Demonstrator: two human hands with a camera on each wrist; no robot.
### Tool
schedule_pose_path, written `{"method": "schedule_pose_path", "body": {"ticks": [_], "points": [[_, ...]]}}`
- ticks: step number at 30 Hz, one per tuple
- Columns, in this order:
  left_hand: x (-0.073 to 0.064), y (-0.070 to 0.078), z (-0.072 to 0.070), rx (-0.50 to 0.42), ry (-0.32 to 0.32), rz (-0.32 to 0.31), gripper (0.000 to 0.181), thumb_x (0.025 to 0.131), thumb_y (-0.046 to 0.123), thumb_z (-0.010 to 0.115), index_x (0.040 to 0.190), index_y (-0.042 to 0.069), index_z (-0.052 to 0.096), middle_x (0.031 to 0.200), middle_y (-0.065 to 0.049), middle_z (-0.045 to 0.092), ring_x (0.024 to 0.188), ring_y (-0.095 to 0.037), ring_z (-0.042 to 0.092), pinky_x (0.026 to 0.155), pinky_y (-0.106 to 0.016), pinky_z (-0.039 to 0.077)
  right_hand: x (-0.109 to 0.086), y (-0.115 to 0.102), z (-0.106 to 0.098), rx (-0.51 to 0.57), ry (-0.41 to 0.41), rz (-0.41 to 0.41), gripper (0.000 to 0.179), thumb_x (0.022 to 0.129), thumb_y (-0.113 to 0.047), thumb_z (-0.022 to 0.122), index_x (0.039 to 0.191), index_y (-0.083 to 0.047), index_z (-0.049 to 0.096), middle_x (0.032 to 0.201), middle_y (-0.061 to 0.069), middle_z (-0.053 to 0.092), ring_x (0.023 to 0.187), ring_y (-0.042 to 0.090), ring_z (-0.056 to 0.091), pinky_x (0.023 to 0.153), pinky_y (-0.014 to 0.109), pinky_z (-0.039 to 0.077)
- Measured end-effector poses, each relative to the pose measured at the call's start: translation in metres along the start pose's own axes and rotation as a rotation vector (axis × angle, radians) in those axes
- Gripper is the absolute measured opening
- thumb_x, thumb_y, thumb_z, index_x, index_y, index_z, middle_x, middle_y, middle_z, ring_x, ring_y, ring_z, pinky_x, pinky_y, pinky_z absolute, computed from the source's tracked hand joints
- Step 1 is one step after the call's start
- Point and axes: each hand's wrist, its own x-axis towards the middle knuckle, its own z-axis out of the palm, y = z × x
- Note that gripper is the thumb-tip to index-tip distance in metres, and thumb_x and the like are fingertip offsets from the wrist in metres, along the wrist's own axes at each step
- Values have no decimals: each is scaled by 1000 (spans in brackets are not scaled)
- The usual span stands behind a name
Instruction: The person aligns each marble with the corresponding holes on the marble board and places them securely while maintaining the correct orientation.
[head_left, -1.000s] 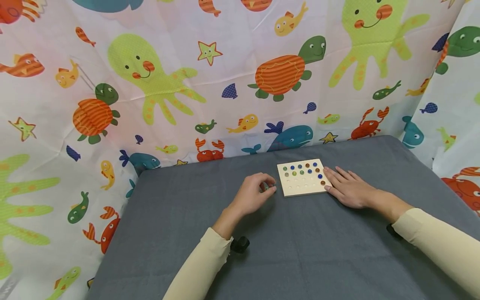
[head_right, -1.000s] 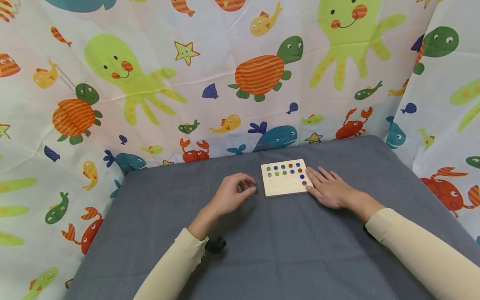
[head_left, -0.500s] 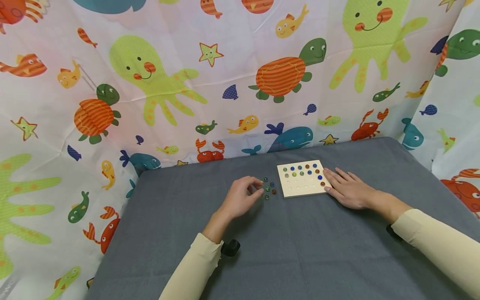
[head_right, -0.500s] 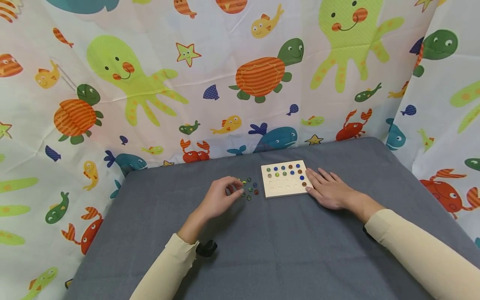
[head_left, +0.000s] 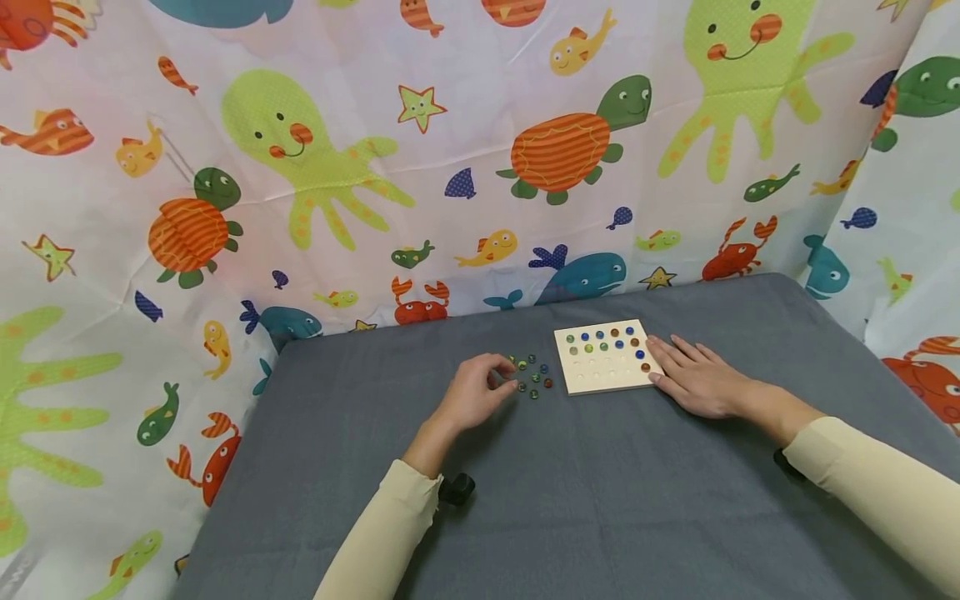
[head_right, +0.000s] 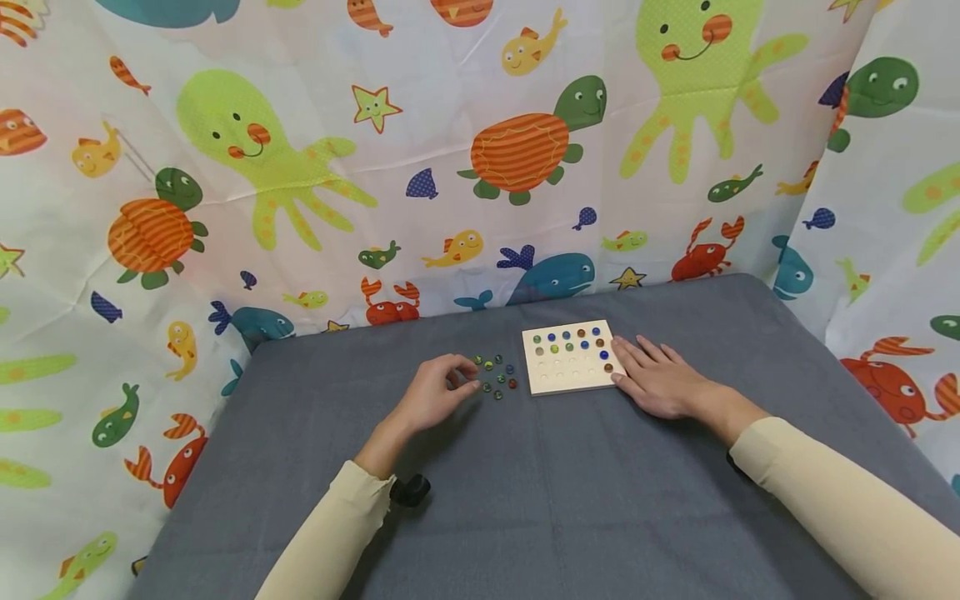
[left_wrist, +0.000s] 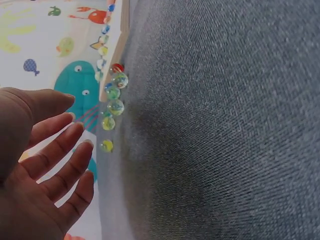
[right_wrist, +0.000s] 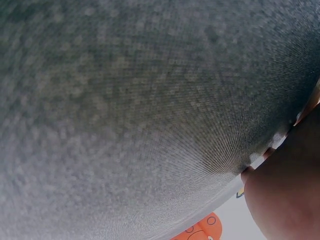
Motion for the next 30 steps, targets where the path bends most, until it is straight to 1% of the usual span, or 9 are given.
{"method": "schedule_pose_path", "body": {"ticks": [2,6,11,15,17,19,26,29,30], "points": [[1,-2,1,-3,-6,-9,21,96,16,72,115,5,73,107,-6,71,82,-16,61,75,-33,51,0,-3,-2,-9,-17,7,71,111,-47,36,162,-1,18,168,22,17,152,51,11,115,71,6],[4,-7,4,4,-23,-24,21,96,16,73,115,6,72,106,-6,71,82,-16,60,74,-34,51,3,-1,-1,-22,-40,18,73,110,-50,33,163,-3,15,169,20,14,153,50,9,116,71,5],[8,-9,7,21,-61,-44,24,95,16,73,117,6,71,108,-7,70,84,-17,62,77,-36,52,4,3,1,-12,-27,7,73,110,-52,32,163,-4,16,169,19,14,153,50,9,116,71,5],[10,-8,10,23,-84,-55,27,95,16,74,119,5,70,111,-9,70,89,-20,64,82,-38,53,4,5,2,5,-6,-12,73,110,-51,34,163,-4,17,169,20,16,152,51,10,115,71,6],[11,-8,12,34,-90,-57,28,95,17,74,120,5,70,112,-9,70,90,-21,65,83,-39,53,4,5,2,-3,-8,-7,74,110,-53,32,163,-4,17,169,19,16,153,49,10,116,70,6],[11,-8,14,46,-95,-61,28,94,18,74,120,6,71,112,-8,70,91,-21,65,84,-38,53,3,5,2,-13,-16,2,74,109,-54,30,163,-5,16,170,18,15,154,47,9,117,69,6],[14,-5,18,73,-108,-77,26,94,18,75,118,8,72,111,-7,71,91,-21,65,84,-39,52,2,5,2,4,-5,-6,74,110,-52,33,163,-4,17,168,21,17,152,51,10,115,71,6],[14,-5,19,79,-105,-75,24,94,17,75,117,9,73,110,-6,71,92,-21,65,84,-39,52,1,4,3,-16,-12,12,75,109,-55,29,163,-5,16,169,18,15,154,47,10,117,69,6],[15,-4,19,78,-104,-73,23,94,17,75,116,9,73,110,-6,71,92,-21,65,84,-39,52,1,4,3,-9,-11,11,75,109,-54,30,163,-5,16,169,19,15,153,48,9,116,69,5]]}}
